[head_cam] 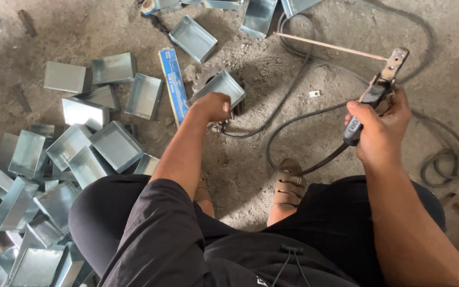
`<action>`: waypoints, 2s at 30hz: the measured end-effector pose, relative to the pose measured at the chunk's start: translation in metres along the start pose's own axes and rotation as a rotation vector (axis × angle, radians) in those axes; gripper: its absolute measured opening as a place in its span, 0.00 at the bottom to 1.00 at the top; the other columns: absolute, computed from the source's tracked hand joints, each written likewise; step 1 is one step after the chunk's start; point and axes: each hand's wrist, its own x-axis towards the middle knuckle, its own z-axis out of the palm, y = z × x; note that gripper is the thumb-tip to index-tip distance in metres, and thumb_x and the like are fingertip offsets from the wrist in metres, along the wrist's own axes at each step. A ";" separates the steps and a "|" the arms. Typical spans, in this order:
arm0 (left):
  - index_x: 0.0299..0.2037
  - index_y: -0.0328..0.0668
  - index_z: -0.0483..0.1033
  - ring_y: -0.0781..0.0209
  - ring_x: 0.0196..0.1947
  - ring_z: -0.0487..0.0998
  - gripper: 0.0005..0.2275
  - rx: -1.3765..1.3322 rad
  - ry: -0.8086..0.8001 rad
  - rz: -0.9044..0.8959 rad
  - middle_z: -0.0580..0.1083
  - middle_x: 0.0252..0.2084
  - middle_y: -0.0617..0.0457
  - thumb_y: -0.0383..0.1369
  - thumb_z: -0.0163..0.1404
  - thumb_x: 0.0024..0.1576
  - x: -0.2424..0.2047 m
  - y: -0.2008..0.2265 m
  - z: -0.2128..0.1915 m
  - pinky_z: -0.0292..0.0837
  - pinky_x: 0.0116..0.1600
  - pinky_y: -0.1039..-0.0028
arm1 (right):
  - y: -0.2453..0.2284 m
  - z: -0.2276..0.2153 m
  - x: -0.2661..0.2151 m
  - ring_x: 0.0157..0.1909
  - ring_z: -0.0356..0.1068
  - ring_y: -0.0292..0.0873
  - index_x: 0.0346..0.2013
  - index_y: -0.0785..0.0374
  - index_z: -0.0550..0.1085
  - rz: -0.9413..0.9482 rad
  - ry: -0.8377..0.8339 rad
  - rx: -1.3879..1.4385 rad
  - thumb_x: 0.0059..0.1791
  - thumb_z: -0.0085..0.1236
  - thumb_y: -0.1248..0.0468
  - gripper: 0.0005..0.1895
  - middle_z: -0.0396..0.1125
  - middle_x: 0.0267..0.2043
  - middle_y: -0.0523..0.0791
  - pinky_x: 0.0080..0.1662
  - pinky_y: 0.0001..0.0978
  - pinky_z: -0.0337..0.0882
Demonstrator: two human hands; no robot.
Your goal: The person sits on the floor and uses a welding torch to join the seams of small, rectangular metal boxes. They pick up a box, weld it, and then place it down, repeating the process with several boxes from a pile.
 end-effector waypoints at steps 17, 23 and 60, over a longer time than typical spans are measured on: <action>0.68 0.48 0.57 0.38 0.64 0.69 0.35 0.015 0.565 -0.193 0.68 0.67 0.40 0.43 0.54 0.49 0.054 -0.051 -0.007 0.63 0.61 0.52 | 0.001 0.003 0.004 0.33 0.70 0.42 0.57 0.68 0.68 0.067 -0.020 0.069 0.48 0.62 0.75 0.23 0.68 0.38 0.46 0.38 0.35 0.72; 0.66 0.54 0.65 0.45 0.65 0.72 0.27 0.062 0.318 -0.377 0.73 0.63 0.43 0.34 0.54 0.53 0.038 -0.044 0.014 0.60 0.70 0.51 | 0.003 0.010 0.002 0.32 0.70 0.41 0.56 0.69 0.66 0.023 -0.073 0.046 0.49 0.64 0.75 0.22 0.68 0.36 0.47 0.40 0.36 0.73; 0.69 0.63 0.66 0.47 0.64 0.73 0.30 0.300 -0.117 -0.172 0.70 0.66 0.48 0.31 0.54 0.54 -0.021 0.080 -0.074 0.72 0.62 0.52 | -0.033 -0.010 -0.002 0.36 0.70 0.45 0.63 0.70 0.66 0.017 -0.010 0.204 0.51 0.57 0.70 0.25 0.67 0.39 0.48 0.42 0.41 0.74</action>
